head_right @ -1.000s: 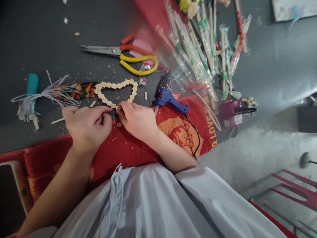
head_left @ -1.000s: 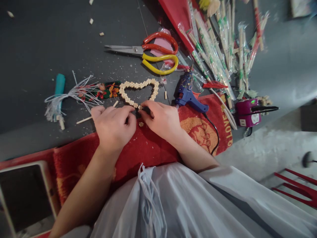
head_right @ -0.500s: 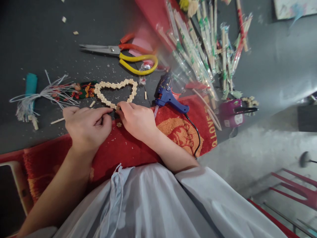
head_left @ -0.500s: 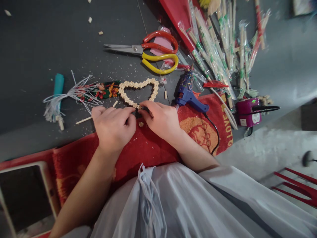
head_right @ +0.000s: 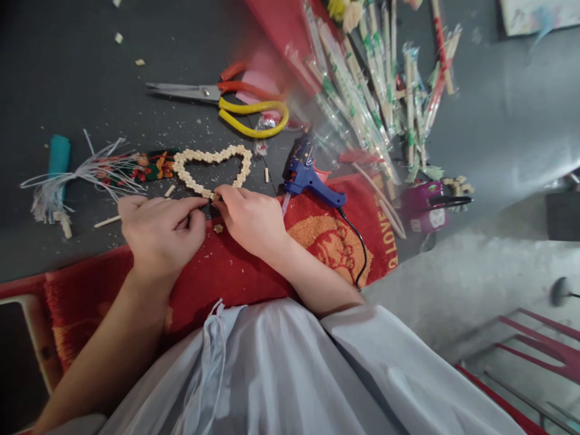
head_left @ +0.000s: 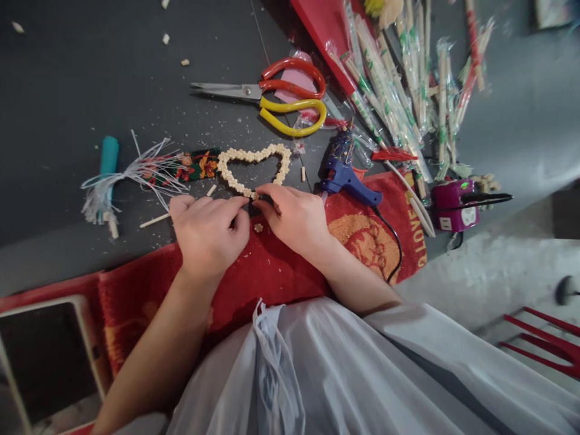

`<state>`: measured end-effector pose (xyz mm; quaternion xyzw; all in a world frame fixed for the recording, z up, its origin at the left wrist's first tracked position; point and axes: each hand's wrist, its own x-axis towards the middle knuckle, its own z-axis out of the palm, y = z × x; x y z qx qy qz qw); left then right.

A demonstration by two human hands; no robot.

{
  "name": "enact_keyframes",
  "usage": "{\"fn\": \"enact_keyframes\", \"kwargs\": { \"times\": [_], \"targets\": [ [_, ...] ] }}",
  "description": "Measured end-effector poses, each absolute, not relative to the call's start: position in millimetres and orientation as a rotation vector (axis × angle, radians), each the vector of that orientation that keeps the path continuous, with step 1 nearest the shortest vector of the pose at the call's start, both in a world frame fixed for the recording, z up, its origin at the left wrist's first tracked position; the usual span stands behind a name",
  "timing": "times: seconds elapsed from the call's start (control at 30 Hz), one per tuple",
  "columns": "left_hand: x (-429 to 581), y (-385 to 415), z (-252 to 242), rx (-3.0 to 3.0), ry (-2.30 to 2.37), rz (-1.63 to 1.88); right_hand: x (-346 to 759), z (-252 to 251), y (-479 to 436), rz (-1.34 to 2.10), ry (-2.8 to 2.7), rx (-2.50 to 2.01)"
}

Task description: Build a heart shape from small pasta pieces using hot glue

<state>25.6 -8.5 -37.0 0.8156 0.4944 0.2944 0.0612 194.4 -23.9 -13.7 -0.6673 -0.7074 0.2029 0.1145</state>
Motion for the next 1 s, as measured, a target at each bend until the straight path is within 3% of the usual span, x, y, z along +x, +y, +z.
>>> {"fn": "enact_keyframes", "kwargs": {
  "times": [1.0],
  "targets": [
    [24.5, -9.6, -40.7, 2.336, 1.532, 0.793, 194.9, -12.3, -22.3, 0.622, -2.068, -1.972]
  ]
}}
